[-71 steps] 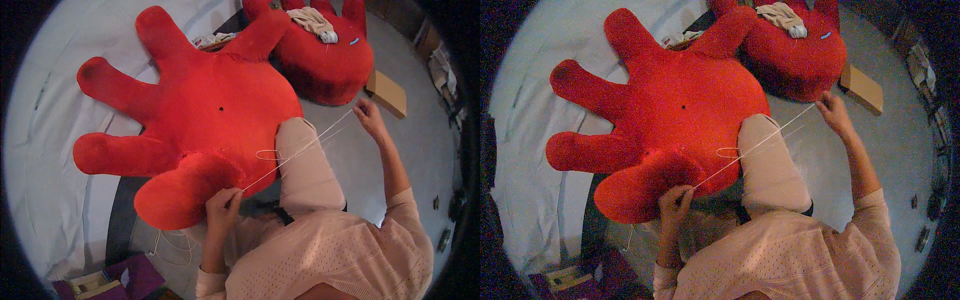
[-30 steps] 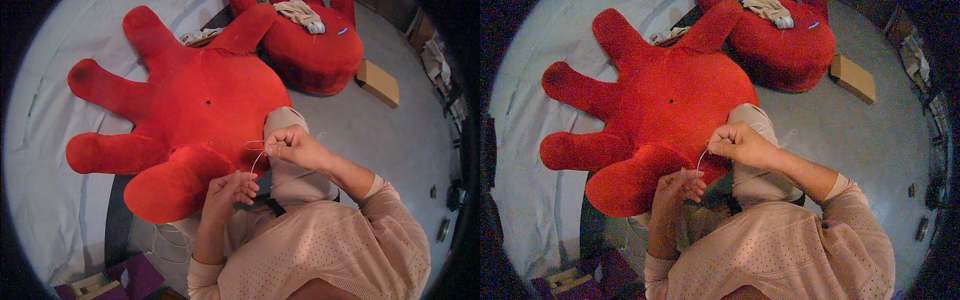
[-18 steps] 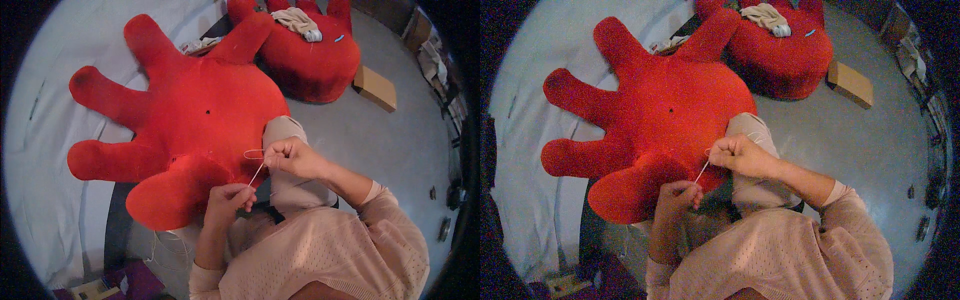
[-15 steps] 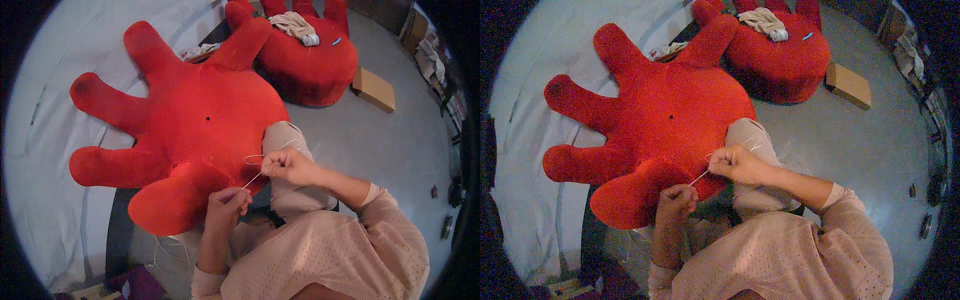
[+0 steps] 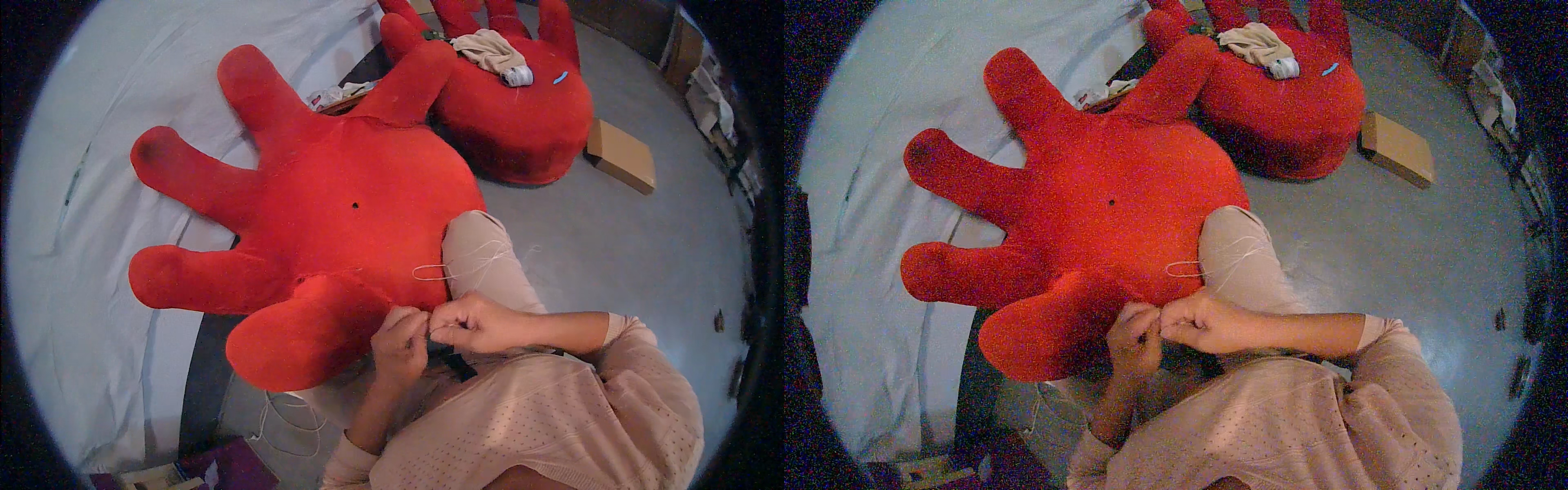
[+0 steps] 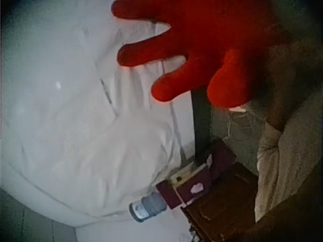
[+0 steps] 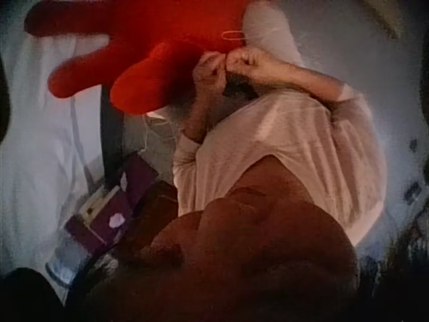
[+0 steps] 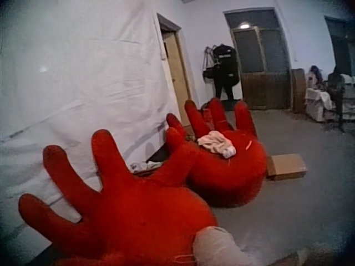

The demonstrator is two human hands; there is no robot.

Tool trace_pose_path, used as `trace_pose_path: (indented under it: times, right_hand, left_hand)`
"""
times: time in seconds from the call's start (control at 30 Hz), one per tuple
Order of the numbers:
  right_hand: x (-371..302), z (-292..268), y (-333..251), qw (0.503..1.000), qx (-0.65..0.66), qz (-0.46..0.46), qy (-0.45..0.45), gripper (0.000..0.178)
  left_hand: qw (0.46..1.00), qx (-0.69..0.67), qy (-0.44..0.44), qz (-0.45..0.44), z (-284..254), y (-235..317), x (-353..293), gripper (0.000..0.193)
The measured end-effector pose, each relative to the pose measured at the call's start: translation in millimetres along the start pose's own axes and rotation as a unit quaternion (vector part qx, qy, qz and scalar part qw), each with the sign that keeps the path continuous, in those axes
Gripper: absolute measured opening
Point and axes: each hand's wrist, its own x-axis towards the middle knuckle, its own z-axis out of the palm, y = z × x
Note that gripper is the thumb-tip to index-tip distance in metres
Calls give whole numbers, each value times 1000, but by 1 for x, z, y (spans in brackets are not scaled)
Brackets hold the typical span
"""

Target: The person sews a large red plush toy using a needle and white thread. They repeatedly insert the needle into the fabric, pull the thread through, and adjust the toy's position to continue stitching along seams.

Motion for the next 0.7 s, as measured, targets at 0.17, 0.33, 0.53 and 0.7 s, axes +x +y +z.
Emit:
trace_pose_path:
  times: [0.17,0.33,0.53,0.7]
  right_hand:
    - [-2,-11,13,975,186,115,-41,15]
    - [-3,-12,7,954,239,174,-59,16]
    - [-2,-11,10,954,236,159,-91,16]
    - [-5,-8,13,968,193,135,-80,15]
  left_hand:
    - [988,-82,-122,-42,-12,1,-7,11]
    - [979,-67,-177,-79,-24,14,-1,8]
    - [971,-109,-181,-108,-25,11,-3,8]
    - [968,-86,-172,-162,-27,12,-8,9]
